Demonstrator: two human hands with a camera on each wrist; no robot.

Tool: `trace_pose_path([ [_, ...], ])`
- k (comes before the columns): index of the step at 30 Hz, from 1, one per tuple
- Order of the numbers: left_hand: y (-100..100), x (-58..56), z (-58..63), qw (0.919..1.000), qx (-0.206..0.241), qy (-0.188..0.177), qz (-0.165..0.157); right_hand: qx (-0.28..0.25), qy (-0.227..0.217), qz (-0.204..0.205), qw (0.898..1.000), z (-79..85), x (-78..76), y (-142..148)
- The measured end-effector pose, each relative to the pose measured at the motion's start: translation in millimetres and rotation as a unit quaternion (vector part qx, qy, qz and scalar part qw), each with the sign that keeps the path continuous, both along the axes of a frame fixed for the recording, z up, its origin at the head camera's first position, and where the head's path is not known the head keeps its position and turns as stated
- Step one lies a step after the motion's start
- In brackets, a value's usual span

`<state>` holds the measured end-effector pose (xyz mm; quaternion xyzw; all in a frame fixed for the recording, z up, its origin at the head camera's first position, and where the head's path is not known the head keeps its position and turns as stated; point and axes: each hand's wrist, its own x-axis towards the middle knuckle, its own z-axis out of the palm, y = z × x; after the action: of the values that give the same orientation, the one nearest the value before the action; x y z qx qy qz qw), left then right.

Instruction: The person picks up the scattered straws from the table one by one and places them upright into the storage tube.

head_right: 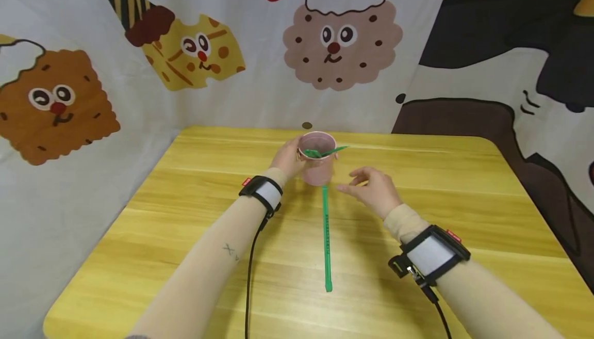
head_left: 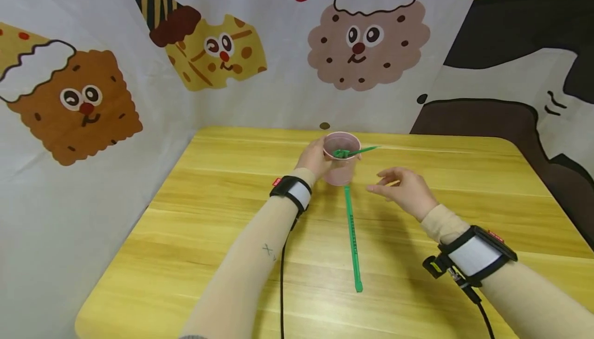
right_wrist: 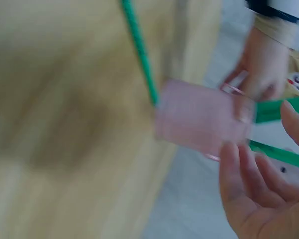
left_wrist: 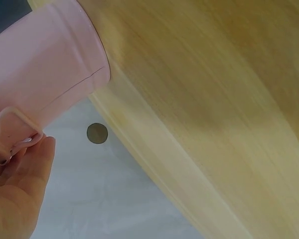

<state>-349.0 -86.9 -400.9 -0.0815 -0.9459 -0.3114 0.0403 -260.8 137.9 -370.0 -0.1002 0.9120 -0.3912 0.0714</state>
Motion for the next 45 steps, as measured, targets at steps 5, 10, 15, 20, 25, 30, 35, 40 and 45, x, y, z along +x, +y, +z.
trace_pose_path([
  [5, 2, -0.7, -0.4, 0.9999, -0.003, -0.004, 0.008, 0.061, -0.038, 0.032, 0.997, -38.6, 8.9, -9],
  [10, 4, -0.3, -2.8, 0.9999, 0.003, -0.010, 0.000, 0.109, -0.029, 0.035, 0.993, -71.5, 21.4, -21],
  [15, 2, 0.0, -4.5, 0.9999, 0.005, -0.011, 0.003, 0.120, -0.010, 0.045, 0.992, -82.6, 24.1, -28],
  [20, 1, -0.1, -3.3, 0.9999, -0.009, -0.007, 0.005, 0.060, -0.090, 0.050, 0.993, -77.6, 21.3, -24],
  [25, 0, 0.2, -2.8, 1.0000, -0.003, -0.003, 0.000, 0.037, -0.146, 0.045, 0.988, -74.2, 18.9, -18],
  [30, -2, 7.2, -5.8, 0.9983, 0.058, -0.005, -0.004, 0.002, -0.158, 0.052, 0.986, -72.5, 20.6, -9],
  [35, -11, 20.4, 1.1, 0.9926, 0.121, -0.008, -0.006, -0.057, -0.160, 0.055, 0.984, -61.2, 25.5, 7],
  [40, -20, 40.0, 24.6, 0.9875, 0.156, 0.009, -0.025, -0.081, -0.134, 0.049, 0.986, -36.4, 31.0, 28],
  [45, -20, 63.6, 51.9, 0.9730, 0.217, 0.048, -0.060, -0.083, -0.067, 0.038, 0.994, -3.6, 36.7, 38],
])
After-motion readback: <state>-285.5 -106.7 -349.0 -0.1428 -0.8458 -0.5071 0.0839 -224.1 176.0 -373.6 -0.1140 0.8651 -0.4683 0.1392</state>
